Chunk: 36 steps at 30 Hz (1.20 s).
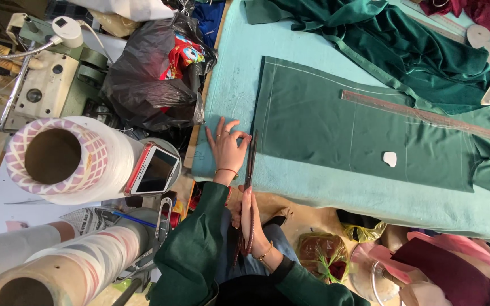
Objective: Marking and cutting green velvet fabric using a ruler, chalk, and scissors
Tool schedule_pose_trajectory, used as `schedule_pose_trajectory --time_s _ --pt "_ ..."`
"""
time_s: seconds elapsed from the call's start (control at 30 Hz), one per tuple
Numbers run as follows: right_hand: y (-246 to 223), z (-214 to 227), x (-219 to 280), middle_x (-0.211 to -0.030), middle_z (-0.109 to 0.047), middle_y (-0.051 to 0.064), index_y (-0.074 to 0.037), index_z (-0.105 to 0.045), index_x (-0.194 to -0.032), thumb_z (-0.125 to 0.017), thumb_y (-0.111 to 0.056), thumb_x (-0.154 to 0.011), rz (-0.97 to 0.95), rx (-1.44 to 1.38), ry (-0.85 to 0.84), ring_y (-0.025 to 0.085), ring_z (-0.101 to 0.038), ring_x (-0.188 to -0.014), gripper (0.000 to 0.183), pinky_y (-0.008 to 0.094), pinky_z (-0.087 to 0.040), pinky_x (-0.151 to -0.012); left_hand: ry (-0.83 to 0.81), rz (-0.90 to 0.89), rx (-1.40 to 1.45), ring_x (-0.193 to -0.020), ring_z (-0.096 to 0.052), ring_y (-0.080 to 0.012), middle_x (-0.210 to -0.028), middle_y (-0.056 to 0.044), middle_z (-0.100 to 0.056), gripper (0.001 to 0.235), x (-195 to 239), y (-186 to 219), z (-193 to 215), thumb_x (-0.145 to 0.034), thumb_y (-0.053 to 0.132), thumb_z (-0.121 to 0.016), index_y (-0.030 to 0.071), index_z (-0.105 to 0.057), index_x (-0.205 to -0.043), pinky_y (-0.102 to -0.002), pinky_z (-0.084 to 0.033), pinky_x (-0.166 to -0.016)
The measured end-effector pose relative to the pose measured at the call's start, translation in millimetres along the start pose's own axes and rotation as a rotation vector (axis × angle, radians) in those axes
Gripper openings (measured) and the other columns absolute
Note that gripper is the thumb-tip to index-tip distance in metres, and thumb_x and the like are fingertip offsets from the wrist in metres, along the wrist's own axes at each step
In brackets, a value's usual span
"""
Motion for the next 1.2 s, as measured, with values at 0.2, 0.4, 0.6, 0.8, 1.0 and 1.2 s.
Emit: schedule_pose_trajectory --time_s 0.2,0.4,0.6,0.8,1.0,1.2 --pt "-7.5 -2.2 -7.1 -0.072 -0.035 -0.004 -0.009 -0.047 -0.146 -0.034 -0.066 -0.094 -0.006 -0.046 -0.018 0.005 -0.032 -0.053 0.078 0.022 -0.030 -0.044 0.017 0.027 0.022 -0.153 -0.030 -0.0279 -0.133 0.008 -0.062 0.022 -2.0 1.4 -0.5 -0.092 0.031 -0.074 0.022 -0.073 -0.073 -0.066 0.000 -0.124" --pt "-5.5 -6.1 -9.1 -0.068 -0.028 -0.005 -0.010 -0.051 -0.136 -0.041 -0.063 -0.095 -0.048 -0.205 0.006 0.004 -0.025 -0.050 0.068 0.020 -0.025 -0.043 -0.002 0.042 0.044 -0.154 -0.029 -0.0284 -0.134 0.008 -0.061 0.022 -3.8 3.3 1.8 -0.092 0.028 -0.070 0.023 -0.072 -0.070 -0.066 0.002 -0.124" --pt "13.3 3.8 -26.6 -0.067 -0.027 -0.005 -0.009 -0.057 -0.128 -0.039 -0.058 -0.099 0.034 -0.105 -0.003 0.004 -0.023 -0.051 0.060 0.022 -0.023 -0.044 0.019 0.019 0.011 -0.153 -0.031 -0.0279 -0.135 0.008 -0.062 0.023 -2.0 -0.6 -2.3 -0.092 0.028 -0.068 0.022 -0.074 -0.071 -0.067 0.000 -0.123" --pt "11.6 8.2 -28.5 -0.065 -0.027 -0.006 -0.009 -0.056 -0.125 -0.043 -0.057 -0.099 0.017 -0.095 -0.026 0.004 -0.023 -0.050 0.057 0.022 -0.020 -0.044 0.024 0.023 0.006 -0.153 -0.032 -0.0274 -0.135 0.010 -0.061 0.024 -2.0 -0.1 -0.5 -0.093 0.032 -0.067 0.024 -0.072 -0.071 -0.065 -0.001 -0.124" --pt "-3.6 3.8 -22.0 -0.066 -0.031 -0.005 -0.009 -0.056 -0.128 -0.040 -0.060 -0.098 -0.005 -0.084 -0.025 0.006 -0.028 -0.053 0.061 0.023 -0.025 -0.048 -0.004 0.020 0.023 -0.154 -0.030 -0.0271 -0.138 0.010 -0.061 0.022 -1.8 -0.6 1.0 -0.093 0.029 -0.065 0.023 -0.073 -0.074 -0.064 0.000 -0.124" --pt "-12.6 0.8 -46.3 -0.077 -0.031 -0.004 -0.007 -0.053 -0.130 -0.036 -0.067 -0.102 0.039 -0.031 -0.024 0.004 -0.036 -0.055 0.068 0.019 -0.032 -0.046 -0.008 0.063 -0.060 -0.155 -0.031 -0.0192 -0.142 0.013 -0.059 0.014 -1.3 -19.4 -19.1 -0.089 0.039 -0.070 0.027 -0.072 -0.081 -0.061 0.000 -0.127"
Point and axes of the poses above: each hand's wrist, its own x-axis away from the middle knuckle, its own z-axis out of the back of the hand, y = z × x, the point moved 5 cm from there along -x, towards the middle knuckle
